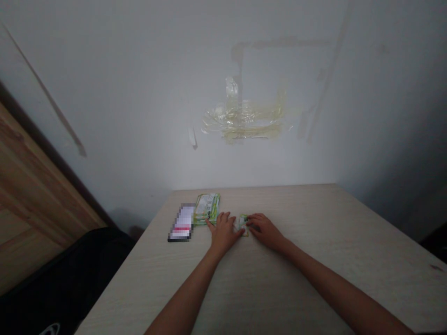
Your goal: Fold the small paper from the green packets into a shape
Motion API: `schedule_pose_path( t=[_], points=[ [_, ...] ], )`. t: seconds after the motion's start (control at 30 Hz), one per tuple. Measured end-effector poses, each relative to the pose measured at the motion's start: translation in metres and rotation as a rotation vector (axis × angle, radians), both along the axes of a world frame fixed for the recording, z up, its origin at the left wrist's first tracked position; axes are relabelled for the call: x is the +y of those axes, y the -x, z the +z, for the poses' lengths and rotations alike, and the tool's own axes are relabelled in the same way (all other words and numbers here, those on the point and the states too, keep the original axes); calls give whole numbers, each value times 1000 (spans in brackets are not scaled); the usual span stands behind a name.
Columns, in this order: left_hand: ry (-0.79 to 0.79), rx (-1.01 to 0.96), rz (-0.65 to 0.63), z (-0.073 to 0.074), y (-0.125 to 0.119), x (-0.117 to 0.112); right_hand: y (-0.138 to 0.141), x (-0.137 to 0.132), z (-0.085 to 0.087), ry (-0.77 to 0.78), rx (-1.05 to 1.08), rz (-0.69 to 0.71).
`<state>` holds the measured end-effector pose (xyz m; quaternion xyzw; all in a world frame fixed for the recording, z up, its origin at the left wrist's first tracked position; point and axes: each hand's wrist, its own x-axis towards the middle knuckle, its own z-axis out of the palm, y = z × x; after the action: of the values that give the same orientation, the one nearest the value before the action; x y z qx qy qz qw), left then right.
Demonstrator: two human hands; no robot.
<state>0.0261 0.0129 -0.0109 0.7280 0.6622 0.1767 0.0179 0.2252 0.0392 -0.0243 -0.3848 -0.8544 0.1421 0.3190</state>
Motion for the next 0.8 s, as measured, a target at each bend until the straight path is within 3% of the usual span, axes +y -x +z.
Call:
schedule_pose_path(
  t=[0.23,0.53,0.8],
  points=[
    [14,-74,-24,-3,-3,2,6,13,-3,92,73,-56],
    [116,-113,-19,3,0,5,9,16,-17,-22,32,-202],
    [98,-114,-65,0,-1,5,8,17,-21,-35,-9,-183]
  ],
)
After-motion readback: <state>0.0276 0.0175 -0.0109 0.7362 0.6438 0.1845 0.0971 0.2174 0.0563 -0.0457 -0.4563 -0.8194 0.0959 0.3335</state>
